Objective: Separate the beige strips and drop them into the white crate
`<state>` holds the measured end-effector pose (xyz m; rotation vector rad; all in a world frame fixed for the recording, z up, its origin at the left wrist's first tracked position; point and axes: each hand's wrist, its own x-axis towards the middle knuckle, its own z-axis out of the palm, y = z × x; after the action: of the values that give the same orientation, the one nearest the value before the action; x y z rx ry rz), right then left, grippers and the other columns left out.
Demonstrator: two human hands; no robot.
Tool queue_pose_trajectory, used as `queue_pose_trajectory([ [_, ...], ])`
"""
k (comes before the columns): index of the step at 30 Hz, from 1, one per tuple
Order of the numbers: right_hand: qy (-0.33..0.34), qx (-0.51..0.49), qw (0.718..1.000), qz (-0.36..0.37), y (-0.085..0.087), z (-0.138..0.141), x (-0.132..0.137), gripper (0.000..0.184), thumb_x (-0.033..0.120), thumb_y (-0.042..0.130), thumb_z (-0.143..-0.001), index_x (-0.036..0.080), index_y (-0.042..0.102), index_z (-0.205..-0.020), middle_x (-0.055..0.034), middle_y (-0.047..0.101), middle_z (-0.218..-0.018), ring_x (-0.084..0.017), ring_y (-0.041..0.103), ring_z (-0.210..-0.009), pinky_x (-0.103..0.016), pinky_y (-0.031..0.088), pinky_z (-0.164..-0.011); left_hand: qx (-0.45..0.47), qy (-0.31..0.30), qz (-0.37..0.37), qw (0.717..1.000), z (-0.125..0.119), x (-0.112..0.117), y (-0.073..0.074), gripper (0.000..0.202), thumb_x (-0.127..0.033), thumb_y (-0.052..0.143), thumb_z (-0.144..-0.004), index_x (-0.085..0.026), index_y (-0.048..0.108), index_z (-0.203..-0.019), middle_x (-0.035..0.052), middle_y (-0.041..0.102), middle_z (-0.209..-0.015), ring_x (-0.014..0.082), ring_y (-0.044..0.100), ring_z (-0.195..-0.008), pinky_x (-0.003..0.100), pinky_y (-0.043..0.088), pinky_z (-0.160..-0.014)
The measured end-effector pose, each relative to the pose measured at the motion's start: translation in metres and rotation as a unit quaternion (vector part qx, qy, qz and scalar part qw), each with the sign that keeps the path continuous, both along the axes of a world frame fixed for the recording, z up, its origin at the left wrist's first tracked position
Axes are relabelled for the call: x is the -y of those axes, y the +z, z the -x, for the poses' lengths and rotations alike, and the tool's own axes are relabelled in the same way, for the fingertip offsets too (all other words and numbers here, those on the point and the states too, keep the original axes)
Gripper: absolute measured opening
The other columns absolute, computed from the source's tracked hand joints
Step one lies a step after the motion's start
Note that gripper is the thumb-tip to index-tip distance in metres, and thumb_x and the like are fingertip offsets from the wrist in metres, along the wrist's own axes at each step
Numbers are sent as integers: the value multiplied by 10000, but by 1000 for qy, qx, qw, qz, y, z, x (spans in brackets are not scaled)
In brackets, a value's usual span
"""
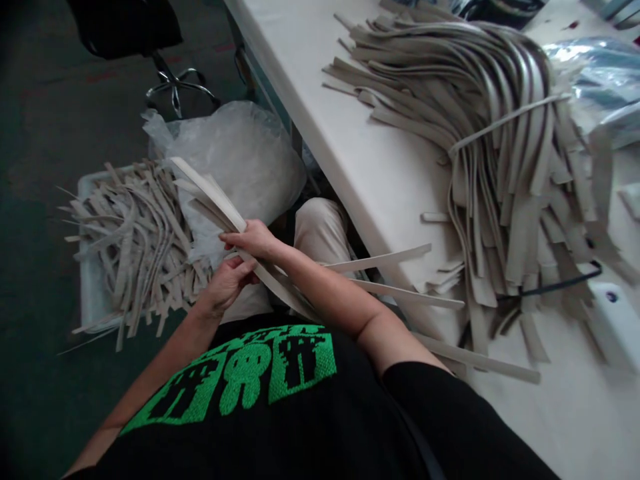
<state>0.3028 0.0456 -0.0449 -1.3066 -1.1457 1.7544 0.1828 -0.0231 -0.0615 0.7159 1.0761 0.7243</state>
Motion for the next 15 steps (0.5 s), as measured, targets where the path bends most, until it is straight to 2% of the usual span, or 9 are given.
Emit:
queue_pose_trajectory([
  [2, -15, 13, 1000, -1, 5, -4, 1, 241, 323, 774, -791, 123, 672, -706, 0, 647, -612, -78, 496, -511, -207, 399, -501, 13, 53, -11, 998, -6, 7, 0, 287, -361, 893, -669, -147, 736, -777, 15, 670, -677, 135, 575, -568, 244, 477, -535],
  [5, -40, 37, 999, -1, 16, -13, 6, 242, 323, 763, -812, 110, 688, -727, -3, 643, -591, -64, 438, -434, -222, 366, -450, -42, 109, -55, 992, 9, 3, 2, 336, -394, 911, -619, -135, 709, -691, 11, 640, -605, 118, 548, -528, 236, 460, -522],
  [9, 22, 60, 998, 1, 23, -17, 15, 273, 346, 778, -796, 93, 706, -724, 28, 572, -522, -47, 384, -401, -211, 319, -404, -104, 190, -101, 971, 35, -11, 1, 415, -499, 891, -592, -150, 668, -619, -4, 595, -531, 98, 510, -479, 225, 431, -501],
  [12, 73, 99, 992, 4, 19, -13, 19, 262, 304, 861, -687, 104, 697, -724, 70, 512, -504, -44, 404, -419, -182, 309, -393, -147, 192, -124, 962, 44, -21, -5, 433, -546, 863, -610, -158, 670, -621, -12, 581, -508, 95, 508, -475, 218, 412, -497],
  [15, 106, 116, 988, 10, 10, -8, 17, 237, 249, 875, -656, 107, 702, -736, 57, 578, -554, -49, 457, -455, -165, 328, -400, -170, 173, -147, 959, 44, -25, -13, 454, -581, 837, -645, -164, 663, -618, -12, 589, -512, 102, 521, -484, 224, 420, -510],
])
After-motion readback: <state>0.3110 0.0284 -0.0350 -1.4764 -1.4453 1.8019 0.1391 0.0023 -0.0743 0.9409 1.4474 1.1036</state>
